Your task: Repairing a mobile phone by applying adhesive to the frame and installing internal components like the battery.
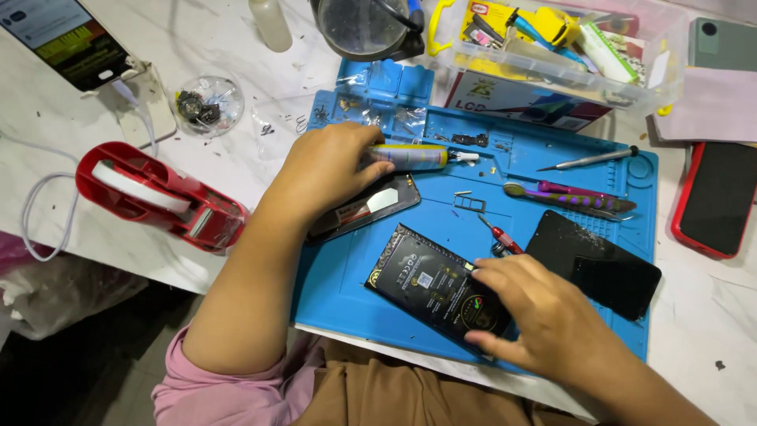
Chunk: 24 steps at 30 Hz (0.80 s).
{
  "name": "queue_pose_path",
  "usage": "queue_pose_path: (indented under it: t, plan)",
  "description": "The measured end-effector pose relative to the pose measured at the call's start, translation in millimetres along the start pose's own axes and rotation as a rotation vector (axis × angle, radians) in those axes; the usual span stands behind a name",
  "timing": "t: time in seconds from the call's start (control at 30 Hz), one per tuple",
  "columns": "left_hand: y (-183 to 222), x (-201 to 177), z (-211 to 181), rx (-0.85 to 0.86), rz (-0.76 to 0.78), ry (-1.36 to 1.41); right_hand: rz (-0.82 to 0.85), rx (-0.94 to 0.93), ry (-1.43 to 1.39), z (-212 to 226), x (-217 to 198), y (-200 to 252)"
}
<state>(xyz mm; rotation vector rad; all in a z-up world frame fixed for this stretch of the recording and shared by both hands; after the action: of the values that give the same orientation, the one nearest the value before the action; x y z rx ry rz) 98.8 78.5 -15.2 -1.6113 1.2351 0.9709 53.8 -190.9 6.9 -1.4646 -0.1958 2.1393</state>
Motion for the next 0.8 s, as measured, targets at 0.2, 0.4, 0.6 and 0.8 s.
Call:
queue_pose_path:
  t: [0.2,0.4,0.6,0.8]
  plan:
    - [3.8,-3.0,5.5,0.029,-0.174,-0.086,0.116,0.068,0.192,-1.5,24.2,10.3]
    - [8.0,-5.3,2.5,0.011,-0.12,-0.09,0.149,0.17,0.08,-27.9,-5.1,15.6]
    - [21.8,-5.2,-15.1,-0.052,0.15,-0.035,0.293,0.475,-0.073,-63.0,-10.0,25.6]
    - [27.1,-1.7,-23.8,-0.016,0.17,-0.076,0.093,0.076,0.1,-8.2,-3.1,12.9]
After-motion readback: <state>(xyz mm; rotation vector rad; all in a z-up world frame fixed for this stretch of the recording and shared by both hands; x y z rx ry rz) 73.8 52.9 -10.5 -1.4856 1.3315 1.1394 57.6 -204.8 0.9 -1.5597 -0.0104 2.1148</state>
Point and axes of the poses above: each hand's wrist, its own y-axis away from the middle knuckle, its own x-axis out of the palm, z = x × y, the point moved 9 cm from there along -y, towards the middle knuckle, and after that the axes turned 12 degrees about -z, right-handed, at the moved point
